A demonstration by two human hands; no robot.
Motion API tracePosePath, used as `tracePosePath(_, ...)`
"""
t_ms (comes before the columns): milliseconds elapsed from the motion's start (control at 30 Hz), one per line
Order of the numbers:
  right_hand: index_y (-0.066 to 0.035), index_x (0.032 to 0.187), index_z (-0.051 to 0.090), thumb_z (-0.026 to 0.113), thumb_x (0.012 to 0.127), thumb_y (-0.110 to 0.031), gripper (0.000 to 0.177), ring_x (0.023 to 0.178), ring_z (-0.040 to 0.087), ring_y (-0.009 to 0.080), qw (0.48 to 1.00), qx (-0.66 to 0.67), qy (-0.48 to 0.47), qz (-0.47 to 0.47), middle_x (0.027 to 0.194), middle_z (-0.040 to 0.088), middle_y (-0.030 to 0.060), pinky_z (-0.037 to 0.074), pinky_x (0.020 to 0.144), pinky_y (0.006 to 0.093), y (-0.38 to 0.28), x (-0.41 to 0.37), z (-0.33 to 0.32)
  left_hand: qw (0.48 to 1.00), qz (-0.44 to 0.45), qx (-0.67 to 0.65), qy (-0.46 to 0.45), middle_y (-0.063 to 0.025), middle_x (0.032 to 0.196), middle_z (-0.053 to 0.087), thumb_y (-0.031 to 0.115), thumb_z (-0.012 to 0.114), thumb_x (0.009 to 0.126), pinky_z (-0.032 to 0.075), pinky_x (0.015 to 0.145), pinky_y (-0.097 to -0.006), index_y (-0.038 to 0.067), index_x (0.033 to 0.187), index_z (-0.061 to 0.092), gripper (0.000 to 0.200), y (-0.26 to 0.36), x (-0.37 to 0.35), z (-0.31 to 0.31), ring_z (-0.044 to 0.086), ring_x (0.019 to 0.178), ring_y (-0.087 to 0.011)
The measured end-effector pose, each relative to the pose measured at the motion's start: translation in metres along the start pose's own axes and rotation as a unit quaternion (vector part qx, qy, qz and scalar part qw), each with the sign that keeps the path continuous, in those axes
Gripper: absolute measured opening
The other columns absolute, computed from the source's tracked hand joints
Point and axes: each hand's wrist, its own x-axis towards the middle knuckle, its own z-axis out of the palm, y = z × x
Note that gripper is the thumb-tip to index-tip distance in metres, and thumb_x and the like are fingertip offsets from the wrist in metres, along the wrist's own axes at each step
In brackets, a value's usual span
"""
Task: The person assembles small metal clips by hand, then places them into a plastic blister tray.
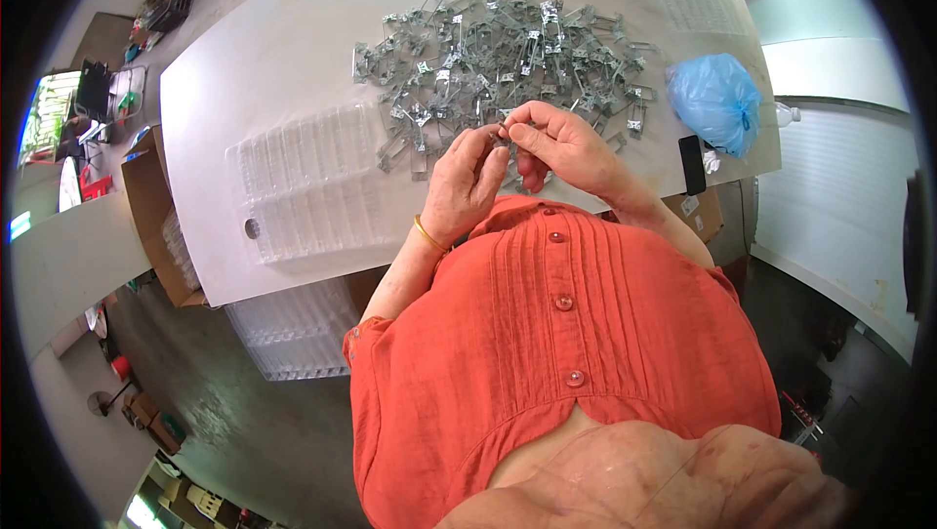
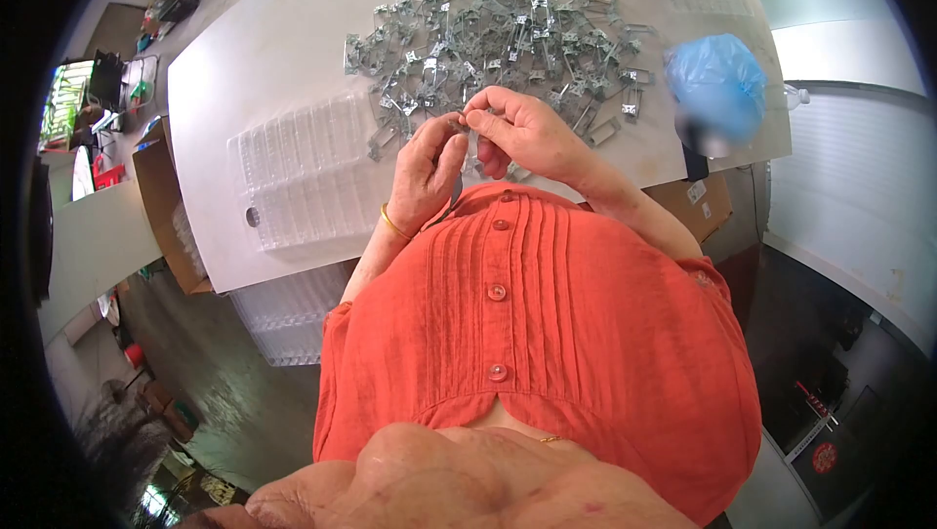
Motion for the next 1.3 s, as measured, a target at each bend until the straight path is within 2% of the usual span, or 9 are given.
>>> tracePosePath(200,-0.006,0.098,0.067,0.062,0.101,-0.02,0.015,0.072,0.057,0.0076,0.989,-0.12,0.038,-0.081,0.082,0.062,-0.002,0.047,0.064,0.0243,0.011,0.003,0.005,0.997,-0.005,0.076,-0.023,-0.0141,0.092,0.063,0.014,0.06,0.098,0.049,0.069,-0.0337,-0.001,0.12,0.062,0.026,0.007,-0.009,-0.004,0.061,0.075,-0.0242)
tracePosePath(300,-0.004,0.095,0.067,0.065,0.098,-0.016,0.012,0.08,0.057,0.0083,0.927,-0.307,0.118,-0.178,0.088,0.061,-0.0006,0.046,0.069,0.0258,0.008,0.0,0.004,0.995,0.014,0.084,-0.049,-0.0157,0.094,0.063,0.017,0.061,0.097,0.051,0.071,-0.0389,0.001,0.119,0.061,0.027,0.004,-0.011,-0.003,0.063,0.08,-0.0306)
tracePosePath(533,-0.002,0.094,0.066,0.063,0.098,-0.012,0.011,0.077,0.055,0.0106,0.966,-0.174,0.107,-0.161,0.089,0.061,0.0005,0.047,0.07,0.0272,0.008,0.004,0.001,0.992,0.061,0.06,-0.093,-0.0171,0.098,0.064,0.018,0.059,0.097,0.052,0.075,-0.0423,0.0,0.119,0.061,0.028,0.005,0.001,-0.007,0.065,0.086,-0.0356)
tracePosePath(633,-0.005,0.093,0.065,0.061,0.1,-0.014,0.013,0.074,0.055,0.0086,0.969,-0.125,0.136,-0.162,0.084,0.061,0.0,0.046,0.068,0.0244,0.006,0.008,-0.01,0.974,0.049,0.077,-0.208,-0.018,0.099,0.065,0.018,0.058,0.098,0.052,0.075,-0.0444,0.0,0.118,0.062,0.028,0.015,0.002,-0.006,0.065,0.084,-0.0376)
tracePosePath(733,-0.01,0.094,0.063,0.057,0.104,-0.021,0.017,0.068,0.053,0.0038,0.957,0.038,0.212,-0.195,0.076,0.059,-0.0018,0.043,0.06,0.0189,-0.007,0.025,-0.04,0.978,0.099,0.007,-0.182,-0.0122,0.093,0.065,0.021,0.055,0.101,0.049,0.067,-0.0328,0.0,0.12,0.064,0.03,0.003,-0.003,0.018,0.062,0.074,-0.0233)
tracePosePath(833,-0.009,0.097,0.062,0.055,0.105,-0.024,0.018,0.062,0.051,0.0041,0.964,0.068,0.171,-0.191,0.073,0.058,-0.003,0.041,0.055,0.0185,-0.024,0.008,-0.062,0.943,-0.196,-0.225,-0.145,-0.0042,0.093,0.063,0.025,0.053,0.104,0.043,0.057,-0.0253,0.002,0.123,0.063,0.031,0.017,0.005,0.003,0.054,0.064,-0.0103)
tracePosePath(867,-0.009,0.101,0.06,0.054,0.106,-0.022,0.015,0.061,0.049,0.0037,0.976,0.014,0.165,-0.144,0.071,0.055,-0.0048,0.038,0.052,0.0184,-0.029,-0.003,-0.055,0.889,-0.217,-0.387,-0.114,0.001,0.09,0.059,0.027,0.051,0.106,0.031,0.054,-0.0176,0.0,0.125,0.062,0.035,0.003,0.007,0.003,0.04,0.063,-0.0021)
tracePosePath(967,-0.008,0.102,0.059,0.056,0.106,-0.019,0.012,0.063,0.048,0.0033,0.987,-0.047,0.1,-0.115,0.072,0.053,-0.0052,0.039,0.054,0.0194,-0.011,-0.011,-0.033,0.844,-0.238,-0.475,-0.073,0.0001,0.087,0.058,0.032,0.047,0.107,0.026,0.048,-0.02,-0.003,0.129,0.058,0.043,0.004,0.015,-0.001,0.034,0.056,-0.0036)
tracePosePath(1300,-0.005,0.107,0.056,0.053,0.105,-0.011,0.008,0.065,0.044,0.003,0.99,-0.089,0.069,-0.081,0.075,0.051,-0.0047,0.038,0.057,0.0211,0.0,-0.012,-0.016,0.872,-0.21,-0.439,-0.051,-0.0006,0.088,0.059,0.033,0.047,0.107,0.027,0.048,-0.021,0.001,0.128,0.058,0.04,0.0,0.02,0.008,0.035,0.055,-0.0042)
